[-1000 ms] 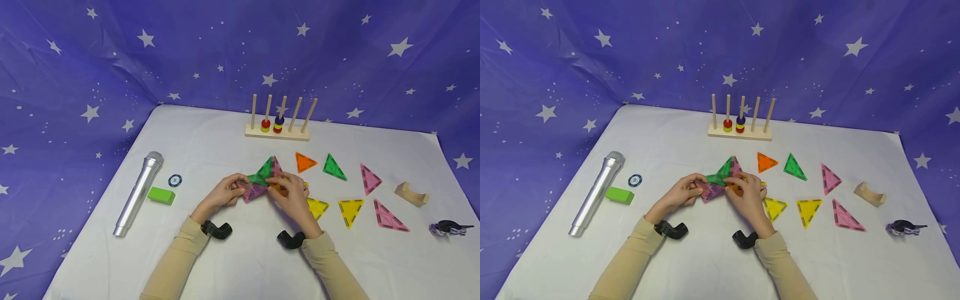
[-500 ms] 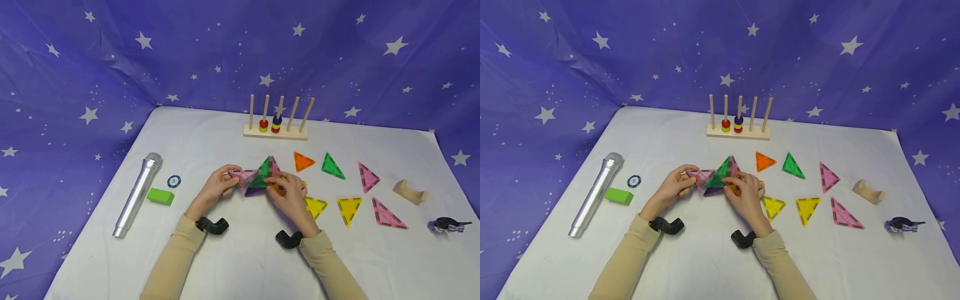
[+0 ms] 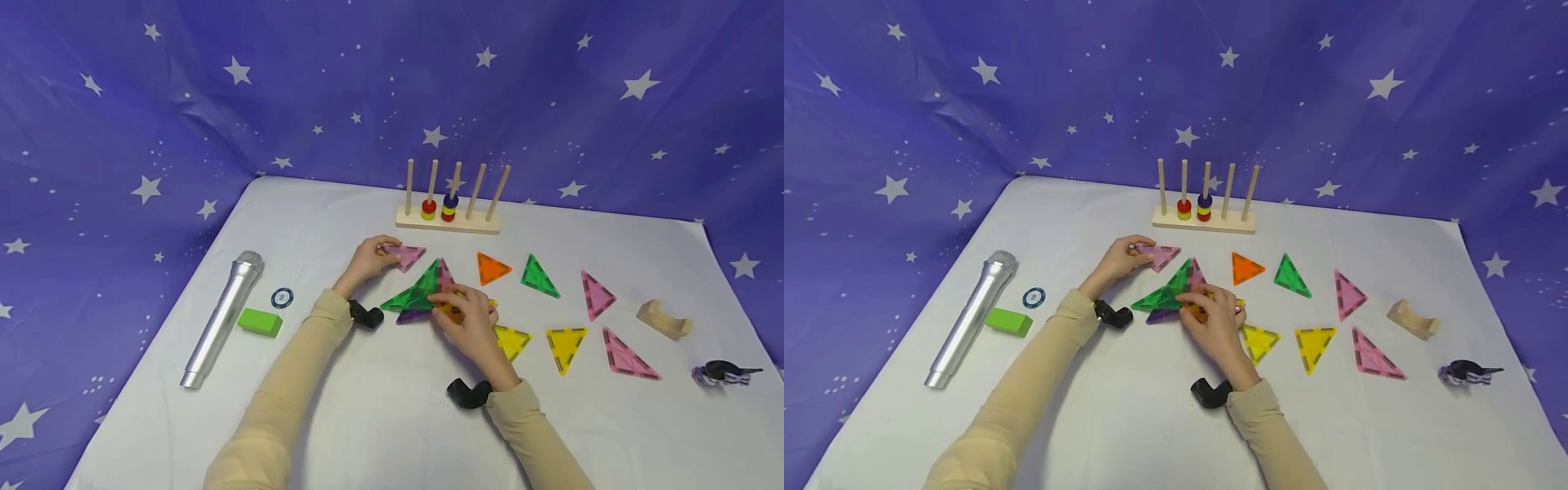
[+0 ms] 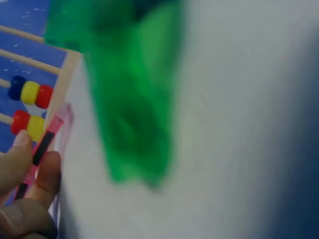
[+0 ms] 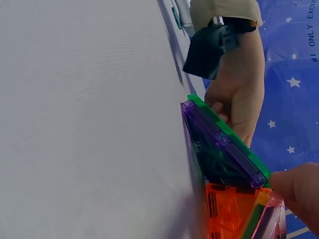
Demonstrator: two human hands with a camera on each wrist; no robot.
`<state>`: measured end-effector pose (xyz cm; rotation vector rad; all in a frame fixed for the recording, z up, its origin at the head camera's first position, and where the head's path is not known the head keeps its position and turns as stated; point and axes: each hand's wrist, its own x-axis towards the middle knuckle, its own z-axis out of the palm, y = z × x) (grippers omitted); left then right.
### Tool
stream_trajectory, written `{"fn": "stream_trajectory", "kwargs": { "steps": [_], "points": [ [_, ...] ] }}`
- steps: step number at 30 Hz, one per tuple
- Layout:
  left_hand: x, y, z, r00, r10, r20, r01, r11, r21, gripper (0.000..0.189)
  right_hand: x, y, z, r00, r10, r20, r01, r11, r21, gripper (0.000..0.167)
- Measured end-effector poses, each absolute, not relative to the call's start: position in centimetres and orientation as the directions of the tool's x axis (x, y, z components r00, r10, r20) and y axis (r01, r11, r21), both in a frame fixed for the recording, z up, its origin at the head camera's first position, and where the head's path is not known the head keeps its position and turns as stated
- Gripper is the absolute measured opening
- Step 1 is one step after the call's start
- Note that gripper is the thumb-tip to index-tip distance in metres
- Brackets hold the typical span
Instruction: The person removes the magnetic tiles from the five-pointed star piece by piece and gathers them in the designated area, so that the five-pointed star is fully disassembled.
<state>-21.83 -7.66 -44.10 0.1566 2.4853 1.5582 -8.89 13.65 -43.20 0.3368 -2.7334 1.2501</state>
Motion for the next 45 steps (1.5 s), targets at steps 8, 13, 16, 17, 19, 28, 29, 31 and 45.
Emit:
{"fn": "stream_trajectory", "kwargs": {
  "steps": [8,13,16,17,19,28,29,31,45],
  "points": [
    [-20.1,-9.1,-43.5,-0.959,0.282,-0.01,0.134,0.486,0.864,0.039,-9.0,13.6,-43.3,-0.972,-0.145,0.186,-0.236,0.636,-0.735,0.017],
    [-17.4,-10.8,-42.8,-0.901,0.428,-0.07,0.217,0.585,0.781,0.058,-8.9,13.5,-43.4,-0.973,-0.149,0.176,-0.231,0.634,-0.738,0.017],
    [-16.4,-10.8,-42.7,-0.826,0.557,-0.088,0.337,0.613,0.714,0.071,-8.9,13.5,-43.4,-0.973,-0.147,0.18,-0.232,0.636,-0.736,0.017],
    [-16.2,-10.7,-42.8,-0.797,0.597,-0.088,0.37,0.599,0.71,0.073,-8.9,13.5,-43.4,-0.972,-0.147,0.181,-0.233,0.637,-0.735,0.017],
    [-16.0,-10.3,-42.9,-0.749,0.658,-0.078,0.423,0.566,0.708,0.073,-8.9,13.6,-43.4,-0.972,-0.147,0.181,-0.233,0.636,-0.736,0.017],
    [-16.2,-9.9,-43.6,-0.784,0.619,-0.047,0.304,0.449,0.84,0.037,-8.9,13.7,-43.5,-0.972,-0.158,0.174,-0.234,0.63,-0.74,0.018],
    [-16.1,-10.0,-43.6,-0.789,0.613,-0.048,0.292,0.442,0.848,0.037,-8.9,13.7,-43.5,-0.972,-0.156,0.175,-0.234,0.63,-0.74,0.018],
    [-16.1,-10.0,-43.6,-0.787,0.614,-0.053,0.29,0.445,0.847,0.039,-8.9,13.7,-43.4,-0.972,-0.153,0.176,-0.233,0.629,-0.742,0.018],
    [-16.0,-10.1,-44.1,-0.803,0.596,-0.007,0.278,0.384,0.88,0.038,-8.9,13.6,-43.3,-0.97,-0.157,0.187,-0.244,0.622,-0.744,0.017]
  ]
}}
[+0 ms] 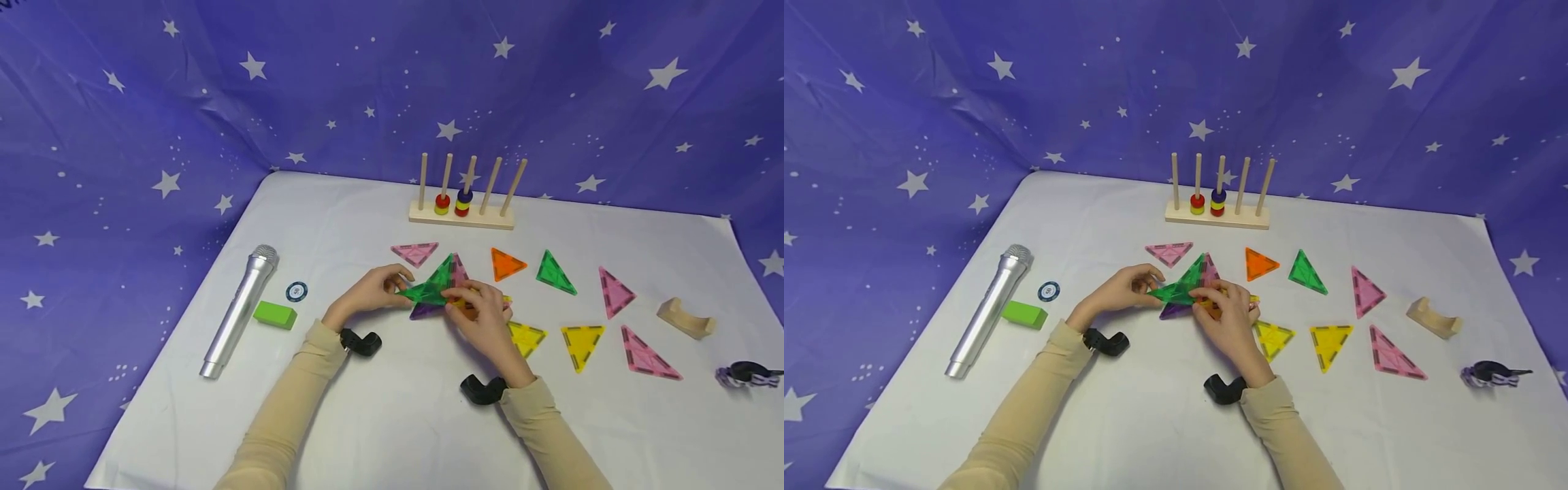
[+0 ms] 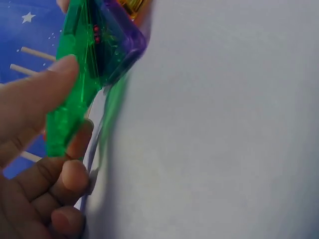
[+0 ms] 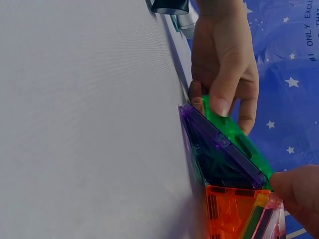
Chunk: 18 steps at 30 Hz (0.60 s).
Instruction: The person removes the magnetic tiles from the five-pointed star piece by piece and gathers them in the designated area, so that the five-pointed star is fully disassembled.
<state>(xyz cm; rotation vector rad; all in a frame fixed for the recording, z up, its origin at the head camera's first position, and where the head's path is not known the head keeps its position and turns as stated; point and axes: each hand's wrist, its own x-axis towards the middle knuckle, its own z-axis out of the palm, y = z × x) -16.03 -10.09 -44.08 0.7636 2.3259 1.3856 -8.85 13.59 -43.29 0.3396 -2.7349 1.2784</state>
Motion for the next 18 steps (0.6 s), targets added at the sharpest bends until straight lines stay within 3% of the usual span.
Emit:
{"fn": "stream_trajectory", "kwargs": {
  "steps": [3,8,13,18],
  "points": [
    [-16.0,-10.0,-44.2,-0.799,0.602,-0.004,0.213,0.29,0.933,0.029,-8.8,13.7,-43.3,-0.969,-0.154,0.194,-0.248,0.624,-0.741,0.017],
    [-15.7,-9.2,-44.2,-0.807,0.583,-0.092,-0.025,0.121,0.992,0.028,-8.7,13.6,-43.6,-0.96,-0.173,0.219,-0.278,0.64,-0.716,0.017],
    [-15.0,-8.0,-43.8,-0.896,0.402,-0.186,-0.121,0.181,0.976,0.03,-8.8,13.5,-43.7,-0.96,-0.191,0.205,-0.28,0.647,-0.709,0.021],
    [-14.5,-7.9,-43.9,-0.899,0.374,-0.228,-0.165,0.192,0.967,0.026,-8.8,13.6,-43.7,-0.958,-0.204,0.2,-0.286,0.649,-0.706,0.029]
  ]
}}
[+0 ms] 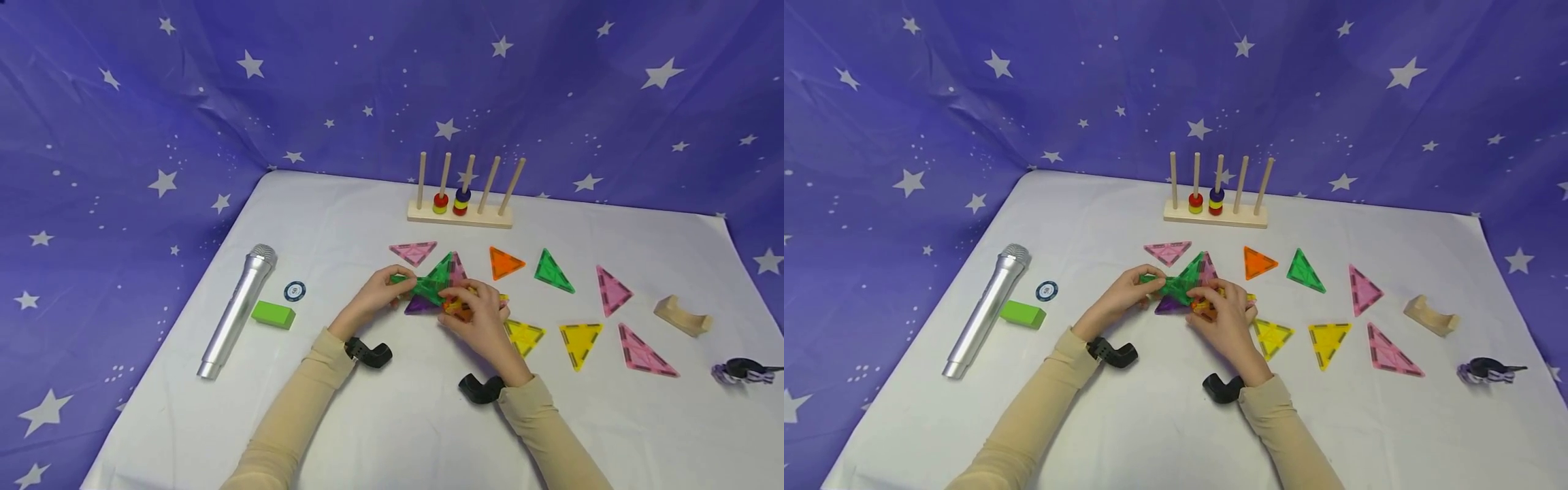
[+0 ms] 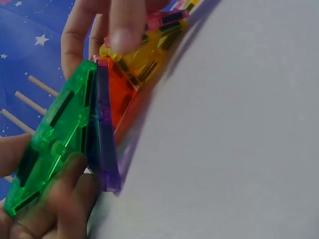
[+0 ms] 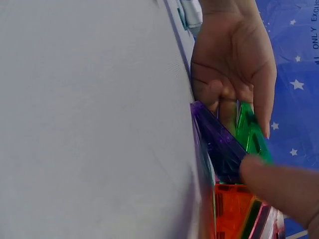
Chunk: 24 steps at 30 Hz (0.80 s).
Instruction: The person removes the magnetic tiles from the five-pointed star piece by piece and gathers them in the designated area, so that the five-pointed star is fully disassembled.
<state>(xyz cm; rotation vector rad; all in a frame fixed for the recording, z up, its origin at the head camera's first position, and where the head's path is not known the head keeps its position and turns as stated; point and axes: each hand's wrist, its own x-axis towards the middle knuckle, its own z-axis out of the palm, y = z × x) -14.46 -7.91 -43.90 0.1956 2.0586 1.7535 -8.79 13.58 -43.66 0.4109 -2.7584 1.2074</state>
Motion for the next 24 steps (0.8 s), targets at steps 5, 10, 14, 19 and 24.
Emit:
{"fn": "stream_trajectory", "kwargs": {
  "steps": [5,10,14,19,24],
  "points": [
    [-14.16,-8.16,-44.61,-0.89,0.397,-0.225,-0.184,0.14,0.973,0.024,-8.76,13.29,-43.82,-0.958,-0.183,0.221,-0.287,0.667,-0.688,0.028],
    [-13.94,-8.33,-44.83,-0.895,0.393,-0.209,-0.158,0.159,0.975,0.027,-8.68,13.11,-43.93,-0.956,-0.178,0.234,-0.291,0.678,-0.675,0.026],
    [-13.9,-8.48,-44.8,-0.87,0.437,-0.226,-0.21,0.085,0.974,0.03,-8.63,13.12,-43.91,-0.954,-0.183,0.236,-0.297,0.674,-0.676,0.027],
    [-13.96,-8.72,-44.75,-0.843,0.498,-0.205,-0.243,-0.012,0.97,0.031,-8.72,13.18,-43.77,-0.955,-0.189,0.23,-0.297,0.662,-0.688,0.029],
    [-13.93,-8.81,-44.7,-0.826,0.518,-0.222,-0.405,-0.272,0.873,0.023,-8.91,13.24,-43.6,-0.951,-0.192,0.244,-0.31,0.608,-0.731,0.028]
  ]
}}
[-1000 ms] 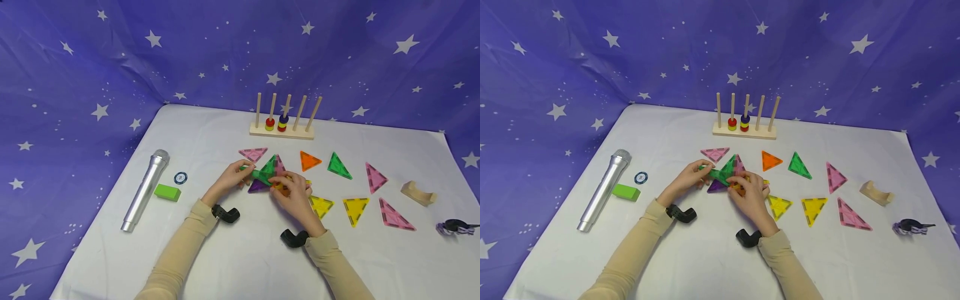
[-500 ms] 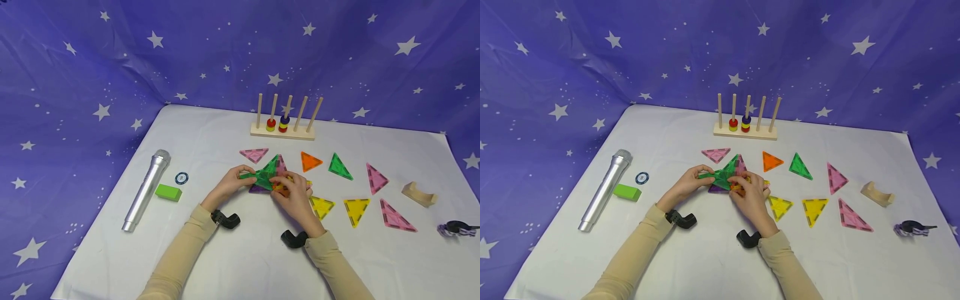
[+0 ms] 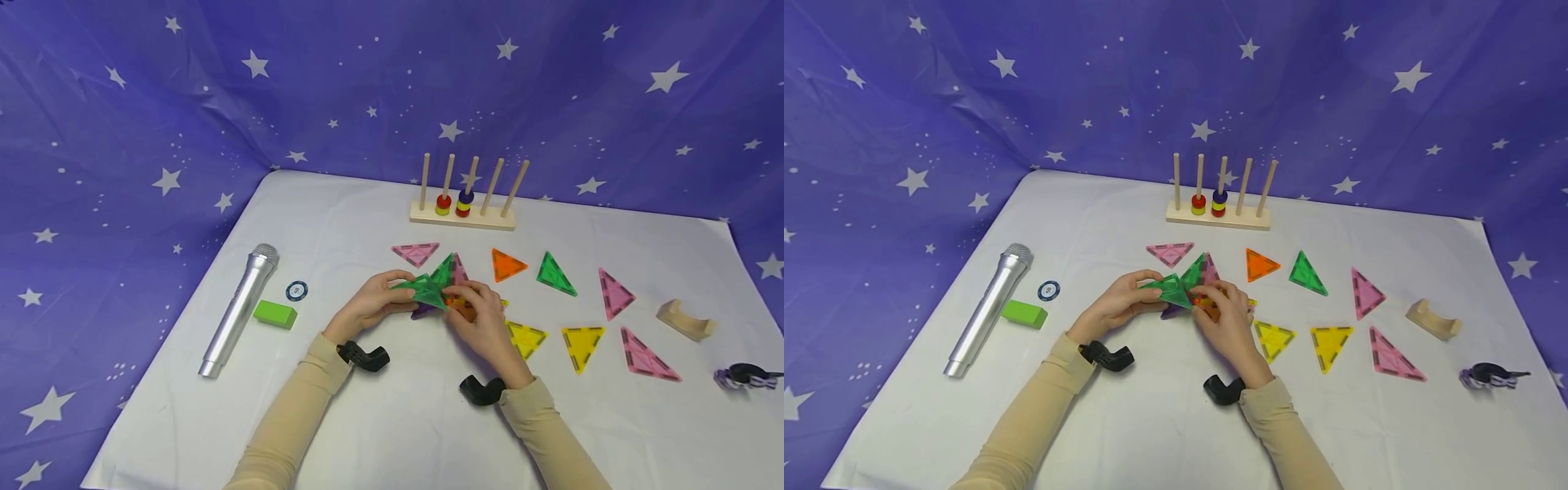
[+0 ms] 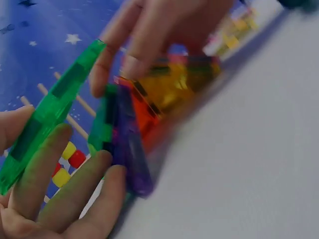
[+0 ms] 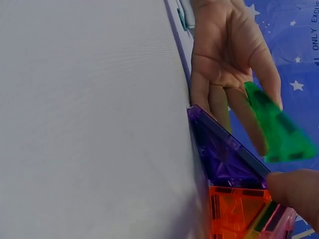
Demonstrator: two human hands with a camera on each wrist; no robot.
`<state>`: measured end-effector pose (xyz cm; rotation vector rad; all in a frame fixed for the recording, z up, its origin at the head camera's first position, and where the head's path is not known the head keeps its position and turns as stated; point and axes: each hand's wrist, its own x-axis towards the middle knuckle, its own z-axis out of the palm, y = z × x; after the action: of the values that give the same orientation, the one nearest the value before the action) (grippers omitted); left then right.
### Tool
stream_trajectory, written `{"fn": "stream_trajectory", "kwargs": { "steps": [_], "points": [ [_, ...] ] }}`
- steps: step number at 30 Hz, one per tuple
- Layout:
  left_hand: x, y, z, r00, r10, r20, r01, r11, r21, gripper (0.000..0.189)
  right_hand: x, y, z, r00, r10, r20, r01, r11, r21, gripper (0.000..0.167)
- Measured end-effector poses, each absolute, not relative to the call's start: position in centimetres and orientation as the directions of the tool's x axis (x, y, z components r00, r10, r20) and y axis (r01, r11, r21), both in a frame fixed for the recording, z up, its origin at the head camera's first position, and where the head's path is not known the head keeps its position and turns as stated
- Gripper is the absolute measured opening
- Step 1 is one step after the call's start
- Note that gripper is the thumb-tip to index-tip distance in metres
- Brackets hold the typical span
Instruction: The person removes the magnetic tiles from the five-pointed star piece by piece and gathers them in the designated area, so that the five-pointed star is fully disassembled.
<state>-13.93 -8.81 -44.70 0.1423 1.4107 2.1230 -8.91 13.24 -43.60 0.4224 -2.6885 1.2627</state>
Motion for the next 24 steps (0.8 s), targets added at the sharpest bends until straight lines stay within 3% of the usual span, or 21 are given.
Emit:
{"fn": "stream_trajectory", "kwargs": {
  "steps": [4,15,19,24],
  "points": [
    [-13.9,-9.0,-44.7,-0.817,0.528,-0.233,-0.479,-0.397,0.783,0.021,-9.0,13.1,-43.6,-0.949,-0.188,0.252,-0.314,0.579,-0.753,0.027],
    [-14.1,-9.3,-44.7,-0.836,0.494,-0.24,-0.466,-0.407,0.786,0.02,-8.8,12.7,-43.8,-0.946,-0.171,0.276,-0.324,0.56,-0.762,0.026],
    [-14.8,-10.3,-44.2,-0.923,0.296,-0.246,-0.352,-0.392,0.85,0.021,-8.8,12.6,-43.9,-0.95,-0.164,0.265,-0.311,0.557,-0.77,0.025],
    [-16.4,-11.8,-43.5,-0.968,-0.069,-0.24,-0.223,-0.188,0.956,0.027,-8.8,12.6,-43.9,-0.953,-0.165,0.252,-0.301,0.563,-0.77,0.025]
  ]
}}
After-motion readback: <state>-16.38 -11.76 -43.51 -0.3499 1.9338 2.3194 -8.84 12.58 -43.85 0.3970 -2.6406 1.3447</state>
